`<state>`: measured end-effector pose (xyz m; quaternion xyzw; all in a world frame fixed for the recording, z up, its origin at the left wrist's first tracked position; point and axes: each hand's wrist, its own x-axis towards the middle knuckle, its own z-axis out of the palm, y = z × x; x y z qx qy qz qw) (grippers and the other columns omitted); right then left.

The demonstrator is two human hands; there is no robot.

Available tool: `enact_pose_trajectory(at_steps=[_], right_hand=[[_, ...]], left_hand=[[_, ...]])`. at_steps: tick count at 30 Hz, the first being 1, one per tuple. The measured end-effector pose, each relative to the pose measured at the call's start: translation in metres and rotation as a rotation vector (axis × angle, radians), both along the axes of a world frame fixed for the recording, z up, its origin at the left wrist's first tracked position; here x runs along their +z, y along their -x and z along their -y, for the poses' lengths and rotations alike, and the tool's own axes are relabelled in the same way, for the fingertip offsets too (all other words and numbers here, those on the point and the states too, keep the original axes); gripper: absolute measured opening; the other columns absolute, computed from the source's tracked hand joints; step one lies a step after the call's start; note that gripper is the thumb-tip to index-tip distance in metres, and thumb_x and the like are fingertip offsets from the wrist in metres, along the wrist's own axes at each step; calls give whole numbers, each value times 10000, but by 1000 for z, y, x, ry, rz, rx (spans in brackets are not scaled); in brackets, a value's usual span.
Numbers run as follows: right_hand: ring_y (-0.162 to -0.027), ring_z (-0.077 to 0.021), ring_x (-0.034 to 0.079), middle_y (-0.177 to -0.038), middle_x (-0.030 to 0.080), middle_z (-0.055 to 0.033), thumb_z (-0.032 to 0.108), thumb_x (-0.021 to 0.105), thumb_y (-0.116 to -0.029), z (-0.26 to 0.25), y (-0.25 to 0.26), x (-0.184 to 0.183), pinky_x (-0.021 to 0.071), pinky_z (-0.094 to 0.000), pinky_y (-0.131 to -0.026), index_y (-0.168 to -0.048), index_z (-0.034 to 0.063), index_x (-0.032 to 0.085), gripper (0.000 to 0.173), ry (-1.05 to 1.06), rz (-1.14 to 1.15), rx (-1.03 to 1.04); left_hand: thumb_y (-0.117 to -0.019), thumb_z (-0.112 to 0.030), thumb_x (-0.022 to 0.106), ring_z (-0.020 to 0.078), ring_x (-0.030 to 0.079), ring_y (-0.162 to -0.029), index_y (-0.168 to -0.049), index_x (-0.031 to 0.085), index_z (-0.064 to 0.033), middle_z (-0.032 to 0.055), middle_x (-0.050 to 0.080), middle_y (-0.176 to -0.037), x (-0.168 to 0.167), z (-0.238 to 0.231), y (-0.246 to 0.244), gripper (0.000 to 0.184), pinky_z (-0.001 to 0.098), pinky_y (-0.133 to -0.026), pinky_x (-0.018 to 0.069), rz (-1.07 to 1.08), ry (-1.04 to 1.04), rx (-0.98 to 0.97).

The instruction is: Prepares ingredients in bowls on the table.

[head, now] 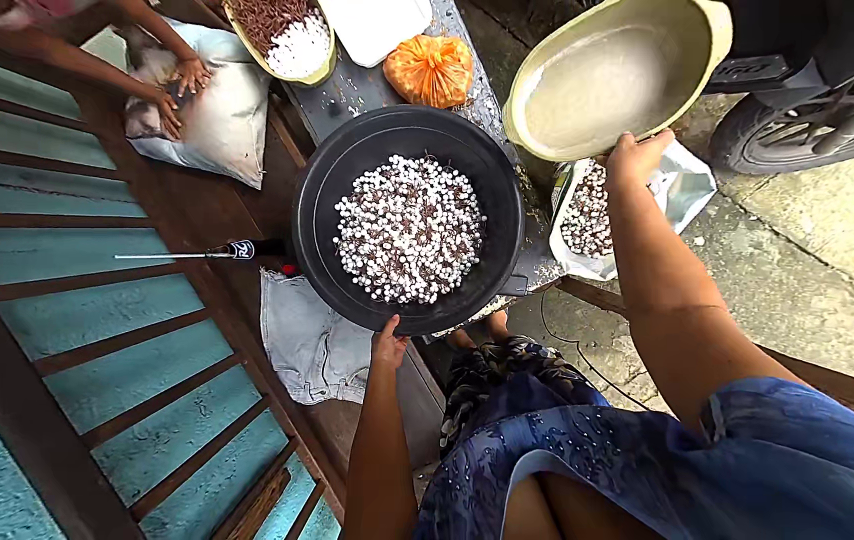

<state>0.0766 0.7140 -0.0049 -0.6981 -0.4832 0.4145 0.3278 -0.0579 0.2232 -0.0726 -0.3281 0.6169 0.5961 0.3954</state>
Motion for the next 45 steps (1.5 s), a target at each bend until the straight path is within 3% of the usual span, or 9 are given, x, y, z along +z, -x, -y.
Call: enact_pose_trajectory(at_steps=[2,6,10,17,24,29,33,37,45], right_hand=[[-850,-235,712,-1321,535,-217,100,482,-1049,8,10,-1,626,-369,-675,-1561,55,165,604,127,-205,-75],[-769,-200,674,-1235,556,-181,103,489,-1053,29,23,-6,598,-322,-627,-1530,60,269,528,283,-293,-29],[-814,-269,687,-1246,590,-219,62,532,-1016,45,26,-20,604,-419,-667,-1522,52,326,547,296,-165,298],[-1099,-436,675,-1316,625,-256,134,592,-1001,77,36,-48,556,-635,-892,-1531,92,385,571,364,227,708],[-986,-354,697,-1312,601,-243,105,563,-1025,112,40,-82,597,-524,-791,-1521,55,322,554,424,-119,450],[-803,-292,707,-1218,577,-236,58,539,-1040,125,58,-74,627,-436,-660,-1489,35,264,527,327,-391,184],[-740,-264,698,-1176,562,-231,56,534,-1047,107,57,-61,629,-394,-634,-1472,22,254,511,353,-390,30],[-837,-286,716,-1257,579,-247,56,545,-1022,85,46,-55,626,-403,-674,-1511,30,270,562,434,-209,77],[-896,-296,716,-1329,546,-253,72,532,-1055,100,74,-67,633,-400,-744,-1524,30,269,539,546,-377,274]], left_hand=[[-1057,-120,528,205,677,-890,-1339,473,-17,165,651,-1099,-15,-8,-9,305,336,-768,585,68,25,-14],[-1079,-207,536,256,640,-1081,-1477,389,-6,230,567,-1342,-34,-26,-31,469,367,-893,556,109,149,-103],[-1081,-237,537,303,577,-1252,-1538,301,-29,237,469,-1492,-38,-38,-43,555,433,-978,522,221,188,-333],[-1087,-136,482,288,614,-1144,-1502,354,-14,248,490,-1437,-47,-47,-47,451,387,-922,542,208,117,-138],[-1098,-174,468,313,597,-1233,-1526,320,-10,253,459,-1493,-41,-39,-48,481,411,-965,534,219,131,-195],[-1099,-177,467,333,594,-1242,-1543,282,-18,262,428,-1515,-42,-39,-50,507,424,-964,541,221,143,-190],[-1103,-178,454,321,608,-1219,-1538,272,-19,262,432,-1506,-40,-35,-51,498,409,-940,547,217,164,-182],[-1107,-167,434,310,623,-1165,-1506,299,13,273,463,-1459,-34,-34,-55,458,408,-916,549,183,175,-245],[-1108,-138,417,319,607,-1195,-1520,283,-17,264,436,-1497,-30,-25,-60,450,423,-933,537,168,156,-271]])
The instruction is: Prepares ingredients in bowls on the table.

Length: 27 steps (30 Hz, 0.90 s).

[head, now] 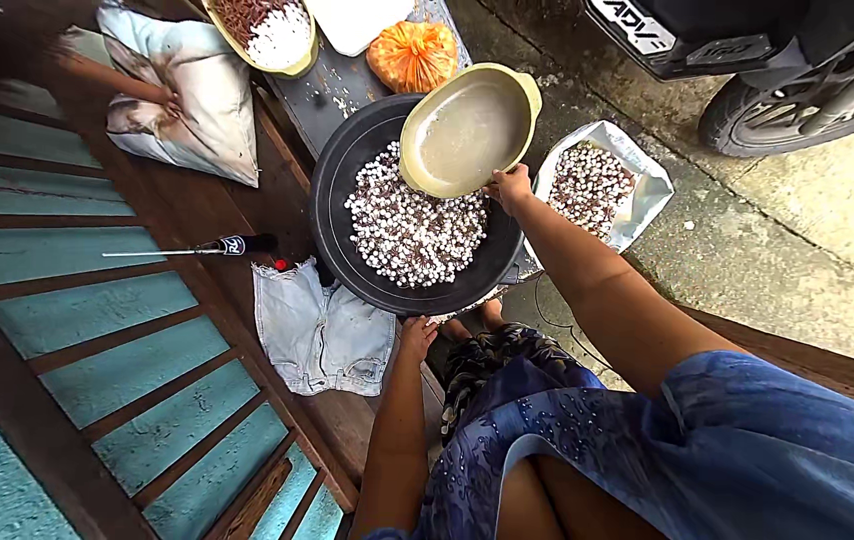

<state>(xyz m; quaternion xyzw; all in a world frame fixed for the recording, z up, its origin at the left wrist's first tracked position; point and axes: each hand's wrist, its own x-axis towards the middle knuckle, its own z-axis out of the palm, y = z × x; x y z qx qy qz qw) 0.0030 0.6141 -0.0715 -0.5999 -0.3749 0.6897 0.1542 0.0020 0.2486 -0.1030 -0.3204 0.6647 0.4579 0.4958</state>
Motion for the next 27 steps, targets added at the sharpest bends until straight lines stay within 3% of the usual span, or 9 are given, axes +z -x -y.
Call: enact_pose_trajectory(at_steps=[3,6,9,13,16,19,21,23,27], right_hand=[[-1021,-278,673,-1391,524,-223,182,487,-1096,14,8,3,589,-385,-835,-1546,56,290,507,184,-105,169],[-1098,-299,667,-1465,495,-229,156,542,-1069,19,-6,5,580,-410,-902,-1595,75,236,614,121,-69,243],[-1184,-348,639,-1319,625,-241,114,568,-1006,14,-53,7,518,-522,-1000,-1350,-10,588,367,-281,348,431],[-1411,-487,396,-1499,467,-264,229,642,-933,25,-143,-9,375,-712,-1068,-1210,52,712,336,-439,801,990],[-1518,-536,168,-1667,254,-227,352,730,-904,40,-196,-48,239,-806,-1095,-1300,182,709,432,-278,934,1329],[-1549,-517,50,-1724,109,-149,331,665,-945,40,-203,-47,118,-824,-1121,-1538,303,494,617,-116,1025,1506],[-1546,-499,132,-1694,244,-140,289,631,-969,38,-202,-48,157,-804,-1131,-1568,252,451,626,-116,1007,1592],[-1479,-495,326,-1568,448,-218,315,628,-974,37,-213,-54,235,-755,-1143,-1583,214,417,652,-113,1016,1670],[-1431,-501,405,-1515,486,-272,317,652,-963,36,-235,-46,278,-744,-1133,-1560,93,429,675,-69,1129,1856]], left_hand=[[-1106,-130,408,322,599,-1215,-1555,240,-40,256,414,-1526,2,5,-1,488,431,-941,533,2,-28,1],[-1105,-135,412,315,602,-1214,-1582,215,-66,244,419,-1533,6,10,-4,520,434,-947,529,7,-47,-1],[-1106,-141,405,319,603,-1225,-1589,230,-70,245,428,-1534,9,16,-7,518,438,-957,526,-1,-58,-13],[-1107,-146,406,331,582,-1265,-1572,279,-46,244,429,-1539,11,31,-22,493,452,-989,511,11,-56,-33],[-1103,-145,422,339,580,-1269,-1559,314,-32,247,444,-1528,12,46,-34,482,461,-992,509,18,-7,-64],[-1102,-148,433,339,588,-1249,-1557,326,-27,248,462,-1512,15,60,-44,483,456,-973,513,21,47,-116],[-1099,-153,440,343,594,-1237,-1556,335,-19,253,464,-1507,14,73,-50,488,460,-967,519,15,74,-172],[-1093,-156,449,347,595,-1242,-1553,346,-13,257,468,-1504,12,87,-56,493,465,-973,519,10,95,-217],[-1092,-166,459,339,599,-1244,-1542,375,-16,246,491,-1491,21,104,-69,482,472,-990,512,8,108,-227]])
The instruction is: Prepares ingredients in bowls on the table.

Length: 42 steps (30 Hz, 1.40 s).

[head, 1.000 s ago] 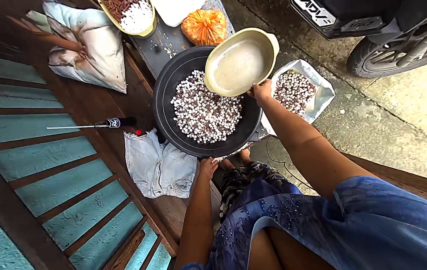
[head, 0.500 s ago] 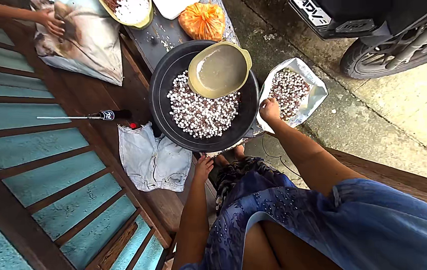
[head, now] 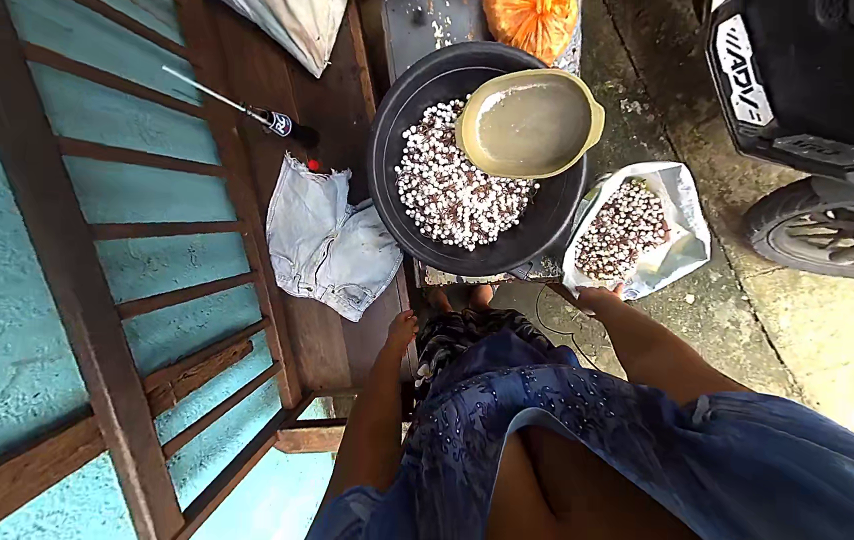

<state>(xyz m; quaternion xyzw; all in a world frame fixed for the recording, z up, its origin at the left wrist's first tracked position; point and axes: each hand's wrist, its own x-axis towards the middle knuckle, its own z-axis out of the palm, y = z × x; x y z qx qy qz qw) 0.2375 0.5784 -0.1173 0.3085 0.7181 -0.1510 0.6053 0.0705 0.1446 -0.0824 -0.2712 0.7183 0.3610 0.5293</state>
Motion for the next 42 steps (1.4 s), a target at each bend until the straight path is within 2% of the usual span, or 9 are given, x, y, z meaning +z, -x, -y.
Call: enact_pose_trajectory(at_steps=[7,14,18,21,24,29,33,36,42], right_hand=[[-1390,-482,466,-1445,538,-299,420,609,-993,34,73,29,354,-708,-1101,-1355,-58,593,600,-36,-28,212],[-1289,-422,571,-1362,606,-270,298,601,-1048,142,205,40,408,-608,-1099,-1382,-22,583,463,612,-227,351],[-1399,-420,477,-1507,496,-253,276,701,-991,241,261,51,354,-612,-1160,-1515,58,481,609,694,-395,389],[-1417,-480,429,-1617,345,-250,269,812,-889,303,300,34,388,-687,-1100,-1538,140,474,743,617,-645,477],[-1496,-548,234,-1710,146,-189,326,840,-851,364,351,39,244,-780,-1110,-1577,219,427,843,546,-754,553],[-1546,-537,0,-1739,-20,-110,394,813,-868,432,428,18,102,-819,-1127,-1631,333,293,925,480,-804,634],[-1528,-570,-75,-1739,-57,-91,330,869,-812,436,422,-35,54,-893,-1054,-1634,351,276,1013,400,-671,620],[-1522,-585,-25,-1735,19,-133,314,931,-725,423,387,-68,81,-913,-1024,-1629,354,284,1112,291,-511,570],[-1453,-602,251,-1667,166,-295,363,881,-772,444,335,-68,207,-829,-1078,-1641,253,272,1067,358,-245,692]], left_hand=[[-1094,-178,451,314,606,-1244,-1513,429,-12,233,522,-1466,5,38,-25,451,448,-1031,499,10,-23,-123],[-1075,-175,493,379,471,-1418,-1476,491,16,251,474,-1527,42,113,-7,444,505,-1188,366,-219,92,-306],[-1051,-190,542,415,476,-1403,-1414,572,-15,231,453,-1550,108,185,53,404,586,-1146,399,-671,397,-353],[-1053,-205,517,465,352,-1472,-1350,607,17,264,436,-1549,160,249,109,382,635,-1196,286,-1121,575,-411],[-1056,-247,505,527,316,-1472,-1359,591,-1,289,451,-1531,216,297,172,399,684,-1177,248,-1408,734,-564],[-1032,-557,360,551,110,-1530,-1576,322,1,304,196,-1658,237,368,244,780,763,-1178,66,-1297,765,-890],[-995,-681,207,492,179,-1541,-1590,287,16,256,321,-1631,200,386,258,920,786,-1157,9,-1281,673,-889],[-1007,-558,277,510,168,-1537,-1577,276,53,297,385,-1579,195,371,253,835,745,-1187,-22,-1212,641,-734],[-1039,-569,397,510,242,-1515,-1496,395,79,317,475,-1499,190,355,248,793,691,-1224,28,-1254,694,-553]])
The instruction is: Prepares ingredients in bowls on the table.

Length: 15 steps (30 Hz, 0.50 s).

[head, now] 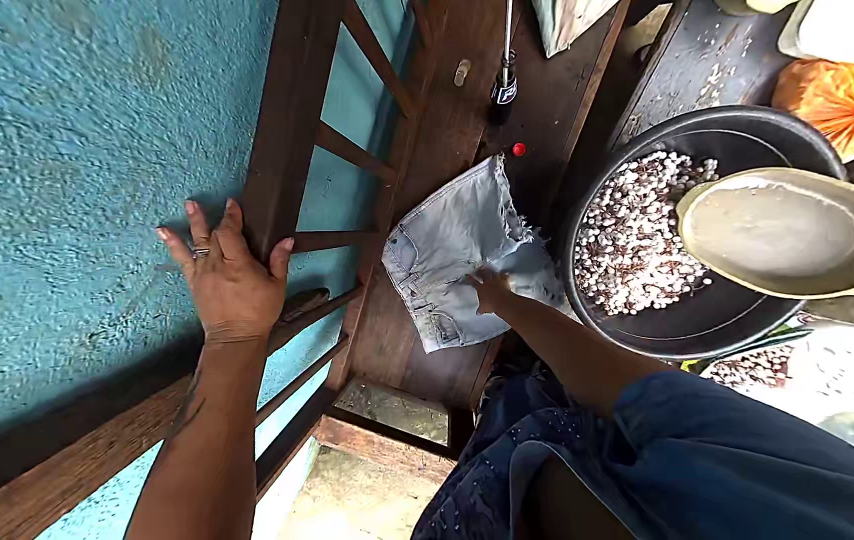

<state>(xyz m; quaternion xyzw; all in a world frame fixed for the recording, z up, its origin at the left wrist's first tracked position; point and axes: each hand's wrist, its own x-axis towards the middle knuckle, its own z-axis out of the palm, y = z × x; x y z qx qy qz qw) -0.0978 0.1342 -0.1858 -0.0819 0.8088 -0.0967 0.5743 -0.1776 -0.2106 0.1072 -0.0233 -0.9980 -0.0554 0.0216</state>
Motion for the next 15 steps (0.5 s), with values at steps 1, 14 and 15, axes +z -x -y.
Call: enact_pose_trajectory(at_steps=[1,14,15], right_hand=[[-1413,-582,347,-1612,289,-323,440,828,-815,5,-1,9,227,-806,-1092,-1607,187,360,955,37,37,35],[-1505,-613,-72,-1684,-231,-196,790,416,-940,12,92,-46,147,-788,-1133,-1666,330,4,954,-121,-254,-496],[-1496,-623,-100,-1681,-228,-212,785,395,-949,15,100,-52,102,-777,-1158,-1666,333,12,930,-122,-287,-476]], left_hand=[[-1039,-563,400,505,246,-1516,-1495,398,76,313,474,-1501,0,-1,-1,785,686,-1225,29,2,4,5],[-1032,-559,413,481,270,-1515,-1502,395,64,315,475,-1497,-2,2,-5,780,662,-1236,50,-8,50,24],[-1032,-551,427,481,279,-1511,-1503,396,59,312,481,-1493,-1,2,-6,772,659,-1236,56,-8,45,27]])
